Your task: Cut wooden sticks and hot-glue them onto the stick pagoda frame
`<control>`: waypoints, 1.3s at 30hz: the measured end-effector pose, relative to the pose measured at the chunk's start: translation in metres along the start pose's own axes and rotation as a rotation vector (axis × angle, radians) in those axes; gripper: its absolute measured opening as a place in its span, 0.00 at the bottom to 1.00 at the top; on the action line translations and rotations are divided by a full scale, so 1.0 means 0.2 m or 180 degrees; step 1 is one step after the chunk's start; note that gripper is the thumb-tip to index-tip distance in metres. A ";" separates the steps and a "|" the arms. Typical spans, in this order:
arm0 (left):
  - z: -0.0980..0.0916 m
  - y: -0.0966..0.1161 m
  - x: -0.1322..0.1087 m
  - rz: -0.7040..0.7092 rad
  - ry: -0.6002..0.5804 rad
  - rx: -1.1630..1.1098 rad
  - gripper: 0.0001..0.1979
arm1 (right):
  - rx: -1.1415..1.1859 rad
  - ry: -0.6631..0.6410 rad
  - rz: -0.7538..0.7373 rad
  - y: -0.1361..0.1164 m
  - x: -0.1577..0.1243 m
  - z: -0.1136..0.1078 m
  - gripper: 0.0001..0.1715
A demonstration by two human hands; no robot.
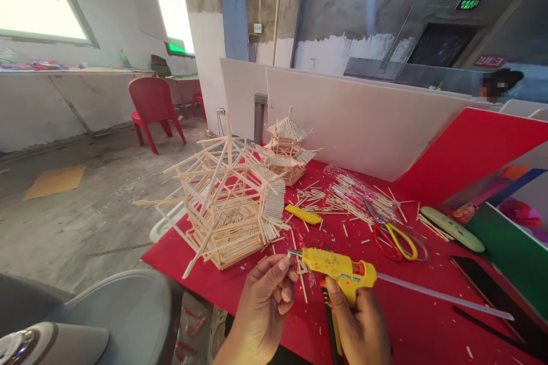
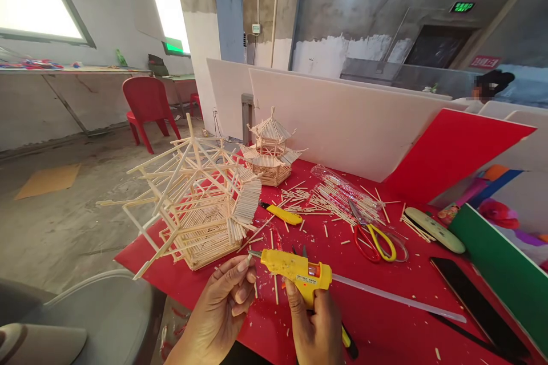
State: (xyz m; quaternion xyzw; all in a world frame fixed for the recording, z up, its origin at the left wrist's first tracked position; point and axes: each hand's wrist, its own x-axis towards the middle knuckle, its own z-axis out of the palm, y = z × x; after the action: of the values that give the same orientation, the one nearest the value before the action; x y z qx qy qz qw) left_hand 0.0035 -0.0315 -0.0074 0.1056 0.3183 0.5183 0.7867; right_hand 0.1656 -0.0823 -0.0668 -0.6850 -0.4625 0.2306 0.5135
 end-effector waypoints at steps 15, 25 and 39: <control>0.00 0.00 0.01 0.0211 0.0006 0.0296 0.14 | -0.0142 0.0057 -0.0213 -0.02 0.00 -0.01 0.23; -0.05 -0.04 0.00 0.1643 0.0455 0.1688 0.12 | -0.0259 -0.0042 -0.0417 0.03 0.00 -0.02 0.22; 0.00 -0.01 0.01 0.0740 0.0293 0.0806 0.16 | -0.0067 0.0074 -0.0199 -0.01 0.01 -0.02 0.25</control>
State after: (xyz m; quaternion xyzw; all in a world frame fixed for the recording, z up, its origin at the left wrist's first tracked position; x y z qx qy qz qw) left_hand 0.0058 -0.0294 -0.0087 0.2161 0.4025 0.5658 0.6865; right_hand 0.1689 -0.0833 -0.0639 -0.6782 -0.4800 0.2015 0.5186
